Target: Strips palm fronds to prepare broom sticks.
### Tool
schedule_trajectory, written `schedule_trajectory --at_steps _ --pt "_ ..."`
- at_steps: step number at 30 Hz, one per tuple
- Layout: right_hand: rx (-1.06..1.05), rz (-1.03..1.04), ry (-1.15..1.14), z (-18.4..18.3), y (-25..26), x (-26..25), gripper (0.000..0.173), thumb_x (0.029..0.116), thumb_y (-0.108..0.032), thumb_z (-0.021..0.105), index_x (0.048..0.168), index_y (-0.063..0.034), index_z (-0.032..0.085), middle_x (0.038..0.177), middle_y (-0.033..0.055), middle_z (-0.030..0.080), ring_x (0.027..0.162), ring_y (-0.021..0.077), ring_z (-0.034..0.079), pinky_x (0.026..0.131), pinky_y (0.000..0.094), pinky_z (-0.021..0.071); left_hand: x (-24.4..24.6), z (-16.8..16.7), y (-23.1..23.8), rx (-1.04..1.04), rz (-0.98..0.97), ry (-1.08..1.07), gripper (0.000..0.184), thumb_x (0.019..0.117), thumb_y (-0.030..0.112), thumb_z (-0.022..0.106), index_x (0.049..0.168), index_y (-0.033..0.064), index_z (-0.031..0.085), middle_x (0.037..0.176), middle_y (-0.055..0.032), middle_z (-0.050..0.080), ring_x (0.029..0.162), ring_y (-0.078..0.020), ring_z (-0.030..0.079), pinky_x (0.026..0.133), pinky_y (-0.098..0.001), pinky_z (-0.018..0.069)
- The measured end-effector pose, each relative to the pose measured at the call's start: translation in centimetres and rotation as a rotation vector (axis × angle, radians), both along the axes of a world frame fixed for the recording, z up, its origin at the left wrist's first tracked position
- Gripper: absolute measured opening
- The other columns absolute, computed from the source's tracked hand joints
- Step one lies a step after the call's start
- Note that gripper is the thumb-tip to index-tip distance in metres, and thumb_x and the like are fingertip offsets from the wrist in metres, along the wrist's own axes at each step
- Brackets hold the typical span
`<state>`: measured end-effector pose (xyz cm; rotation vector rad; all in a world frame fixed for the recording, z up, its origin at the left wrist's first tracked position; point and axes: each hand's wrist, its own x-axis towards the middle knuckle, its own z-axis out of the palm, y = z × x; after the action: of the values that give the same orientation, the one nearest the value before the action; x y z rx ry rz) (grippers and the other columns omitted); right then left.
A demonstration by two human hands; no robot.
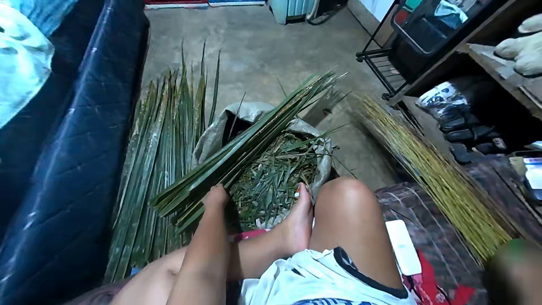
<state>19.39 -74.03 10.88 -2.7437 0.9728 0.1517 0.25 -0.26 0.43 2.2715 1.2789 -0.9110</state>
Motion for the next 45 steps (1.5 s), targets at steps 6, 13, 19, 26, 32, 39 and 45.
schedule_trajectory --at_steps 6,13,19,26,32,39,45 --pt "0.295 0.638 -0.085 4.5 20.2 3.2 0.033 0.1071 -0.014 0.057 0.133 0.0063 0.061 0.125 0.0330 0.064 0.114 0.0476 0.063 0.099 0.0658 0.0460 0.2 0.0 0.2 0.083 0.042 -0.051 0.036 0.0995 0.016 0.060 0.134 0.0055 0.064 0.140 -0.0217 0.060 0.130 -0.0408 0.057 0.103 -0.0642 0.0456" --pt "0.657 1.244 -0.145 11.6 40.8 -0.8 0.035 0.1009 -0.014 0.059 0.132 0.0006 0.066 0.121 0.0173 0.072 0.104 0.0240 0.072 0.094 0.0431 0.0573 0.0 -0.3 1.1 0.089 0.114 -0.114 0.039 0.0997 0.017 0.059 0.136 0.0046 0.061 0.146 -0.0226 0.054 0.132 -0.0420 0.055 0.105 -0.0663 0.0429" --pt "0.682 1.528 0.348 10.9 51.4 -2.7 0.035 0.1056 -0.026 0.056 0.136 -0.0104 0.063 0.119 0.0157 0.070 0.108 0.0297 0.068 0.094 0.0528 0.0527 -0.6 2.0 3.2 0.080 0.317 -0.336 0.039 0.1079 0.022 0.043 0.140 0.0040 0.055 0.138 -0.0254 0.060 0.133 -0.0431 0.054 0.110 -0.0679 0.0359" --pt "0.462 1.764 0.666 6.1 51.8 -4.8 0.030 0.1053 -0.021 0.057 0.127 -0.0018 0.063 0.118 0.0247 0.068 0.114 0.0435 0.065 0.093 0.0654 0.0490 -1.7 6.7 5.2 0.145 0.068 -0.451 0.073 0.0914 0.051 0.074 0.148 0.0117 0.049 0.131 -0.0244 0.064 0.122 -0.0454 0.060 0.102 -0.0699 0.0428" --pt "0.445 1.736 0.663 6.5 51.3 -3.8 0.034 0.1057 -0.022 0.057 0.131 -0.0002 0.062 0.124 0.0263 0.066 0.119 0.0452 0.062 0.097 0.0671 0.0471 -1.9 8.9 4.5 0.248 -0.112 -0.489 0.048 0.0986 0.031 0.070 0.142 0.0121 0.061 0.135 -0.0207 0.064 0.129 -0.0400 0.058 0.109 -0.0623 0.0422" --pt "0.434 1.690 0.664 6.8 51.3 -2.8 0.033 0.1057 -0.022 0.057 0.127 0.0030 0.063 0.123 0.0276 0.065 0.118 0.0461 0.062 0.095 0.0682 0.0471 -2.9 11.4 3.2 0.345 -0.209 -0.441 0.041 0.1077 0.035 0.053 0.143 0.0162 0.063 0.140 -0.0120 0.064 0.134 -0.0340 0.056 0.114 -0.0646 0.0334" --pt "0.536 1.679 0.578 6.5 51.6 -3.2 0.034 0.1052 -0.020 0.057 0.132 -0.0005 0.061 0.126 0.0263 0.065 0.121 0.0454 0.061 0.097 0.0676 0.0466 -4.8 14.2 3.2 0.193 -0.038 -0.432 0.040 0.1097 0.031 0.049 0.134 0.0041 0.065 0.130 -0.0228 0.066 0.123 -0.0389 0.062 0.108 -0.0594 0.0439"
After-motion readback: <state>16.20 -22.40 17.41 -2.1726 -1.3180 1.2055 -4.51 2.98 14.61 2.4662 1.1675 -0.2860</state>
